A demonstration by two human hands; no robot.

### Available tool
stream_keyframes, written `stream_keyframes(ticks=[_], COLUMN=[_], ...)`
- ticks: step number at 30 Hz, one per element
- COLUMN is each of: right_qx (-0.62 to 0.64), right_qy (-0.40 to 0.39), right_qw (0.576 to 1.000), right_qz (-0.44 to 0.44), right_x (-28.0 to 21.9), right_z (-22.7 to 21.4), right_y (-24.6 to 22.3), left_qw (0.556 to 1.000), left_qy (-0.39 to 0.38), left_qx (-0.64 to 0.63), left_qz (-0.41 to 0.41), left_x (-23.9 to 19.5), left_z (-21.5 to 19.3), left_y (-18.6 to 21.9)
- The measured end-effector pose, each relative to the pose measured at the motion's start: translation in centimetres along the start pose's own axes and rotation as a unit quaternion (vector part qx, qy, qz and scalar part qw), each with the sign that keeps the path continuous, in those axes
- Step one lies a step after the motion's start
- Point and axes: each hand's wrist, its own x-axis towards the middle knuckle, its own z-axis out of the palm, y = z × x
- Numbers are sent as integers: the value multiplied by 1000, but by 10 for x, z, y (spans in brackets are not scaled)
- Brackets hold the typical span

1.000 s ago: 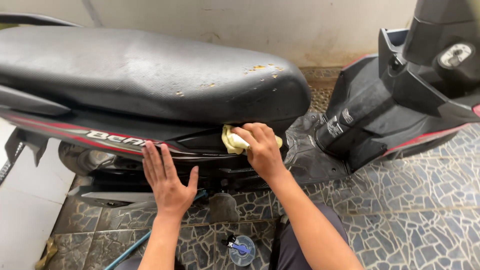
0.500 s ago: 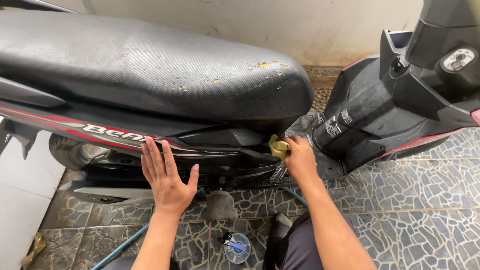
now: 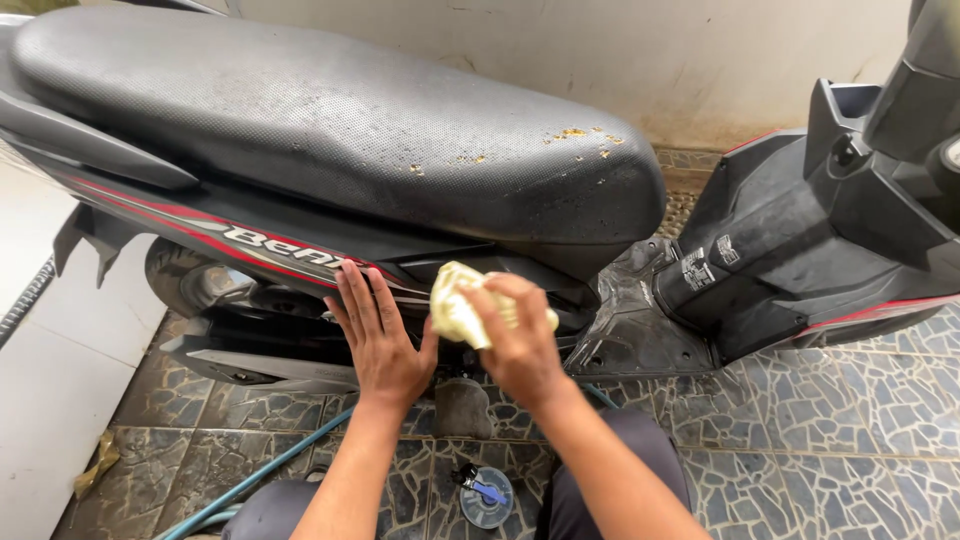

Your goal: The person cleans the side panels and seat of a scooter using a yellow cloth. They wipe the bodywork near the rear wheel and under the seat, then move to the footrest area and the seat surface, repeatedly folding the cloth to continue cleaning.

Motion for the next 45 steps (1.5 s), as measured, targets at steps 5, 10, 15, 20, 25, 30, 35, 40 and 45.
stream_keyframes(ticks=[5, 10, 15, 20, 25, 30, 35, 40, 45], right_qx=[-83, -111, -108, -111, -103, -112, -117, -126, -101], right_qy=[-12, -37, -4, -6, -20, -42, -59, -71, -90], right_qw=[995, 993, 993, 993, 994, 993, 991, 988, 980], right_qz=[-49, -29, -38, -31, -22, 7, 27, 59, 146], right_x=[26, 22, 20, 15, 1, -16, -34, -47, -77], right_z=[29, 37, 34, 16, 6, -4, -18, -34, -46], right_y=[-39, -42, -35, -29, -9, 8, 26, 41, 78], left_qw=[1000, 1000, 1000, 1000, 999, 998, 998, 998, 998], left_qy=[0, -12, 2, -11, -33, -51, -56, -60, -55], left_qx=[27, 25, 8, 13, 14, 14, 7, 7, -1], left_qz=[-9, -15, -6, -4, -12, -17, -21, -21, -24], left_x=[-3, -2, 7, 4, 2, 2, 4, 4, 6], left_z=[4, 1, -5, -4, -5, -7, -9, -9, -10], left_y=[-12, -13, -3, -7, -8, -7, -5, -5, 0])
